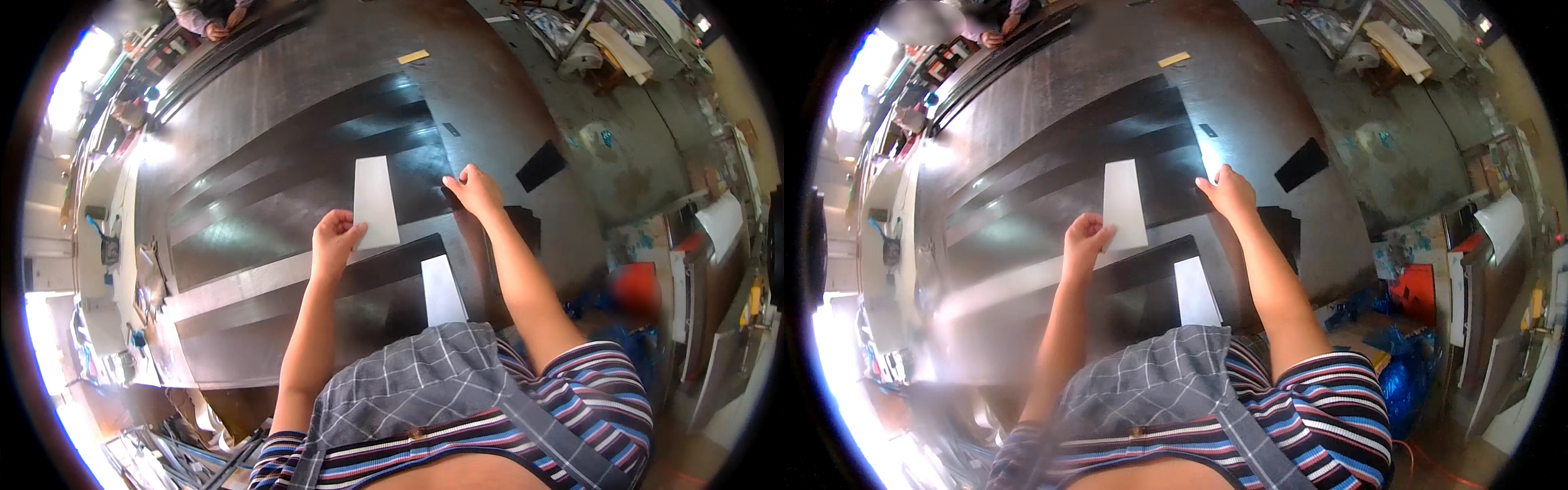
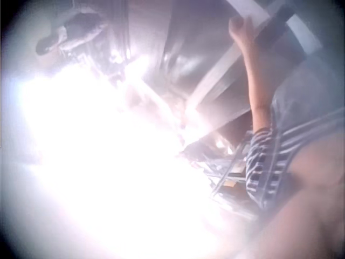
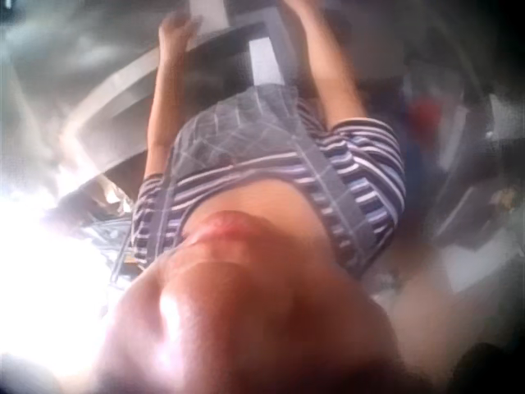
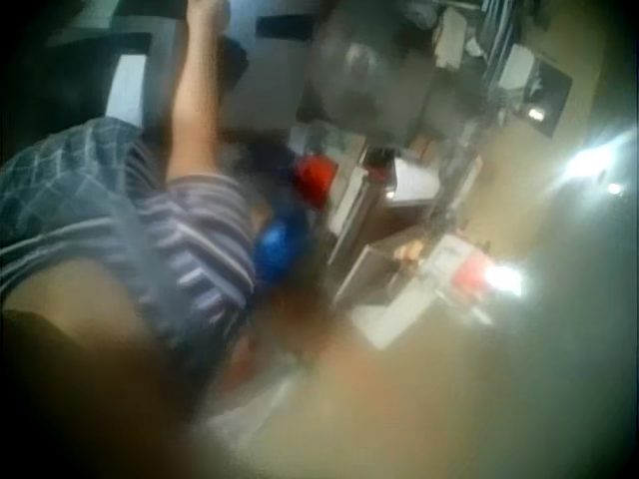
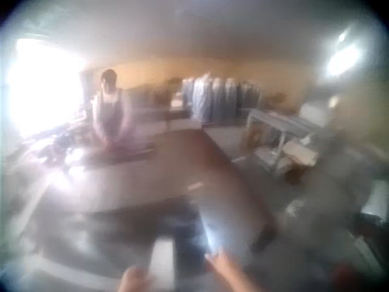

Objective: The person positions white templates onto dark flexible sheets on a large industrial work table. They pick up and organize the sheets into a stack.

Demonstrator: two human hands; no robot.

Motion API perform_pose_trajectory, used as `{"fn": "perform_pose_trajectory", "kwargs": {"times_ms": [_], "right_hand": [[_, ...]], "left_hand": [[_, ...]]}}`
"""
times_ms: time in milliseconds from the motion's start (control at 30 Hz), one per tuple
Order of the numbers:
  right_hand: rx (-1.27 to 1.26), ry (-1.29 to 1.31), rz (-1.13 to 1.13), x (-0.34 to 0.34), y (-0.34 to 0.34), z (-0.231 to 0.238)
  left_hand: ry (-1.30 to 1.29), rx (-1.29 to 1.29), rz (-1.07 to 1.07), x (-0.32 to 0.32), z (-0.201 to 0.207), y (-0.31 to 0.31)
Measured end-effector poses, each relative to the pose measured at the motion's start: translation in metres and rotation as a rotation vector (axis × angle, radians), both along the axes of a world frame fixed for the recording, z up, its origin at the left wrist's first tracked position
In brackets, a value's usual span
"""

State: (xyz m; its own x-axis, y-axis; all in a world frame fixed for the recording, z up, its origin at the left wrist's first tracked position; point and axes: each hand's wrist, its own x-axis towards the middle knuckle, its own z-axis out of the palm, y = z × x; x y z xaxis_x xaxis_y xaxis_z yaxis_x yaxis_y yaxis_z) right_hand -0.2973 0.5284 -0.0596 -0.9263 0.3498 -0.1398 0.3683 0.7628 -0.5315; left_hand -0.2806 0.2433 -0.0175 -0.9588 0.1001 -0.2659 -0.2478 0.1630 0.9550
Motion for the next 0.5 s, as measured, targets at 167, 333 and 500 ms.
{"fn": "perform_pose_trajectory", "kwargs": {"times_ms": [167,333,500], "right_hand": [[-0.229,0.009,-0.149,0.0,0.033,-0.026],[-0.428,0.054,-0.215,-0.001,0.03,-0.023],[-0.46,0.071,-0.219,0.008,0.018,-0.014]], "left_hand": [[-0.137,0.043,-0.153,-0.05,-0.023,0.067],[-0.232,-0.01,-0.23,-0.085,-0.055,0.104],[-0.218,-0.173,-0.213,-0.086,-0.06,0.108]]}}
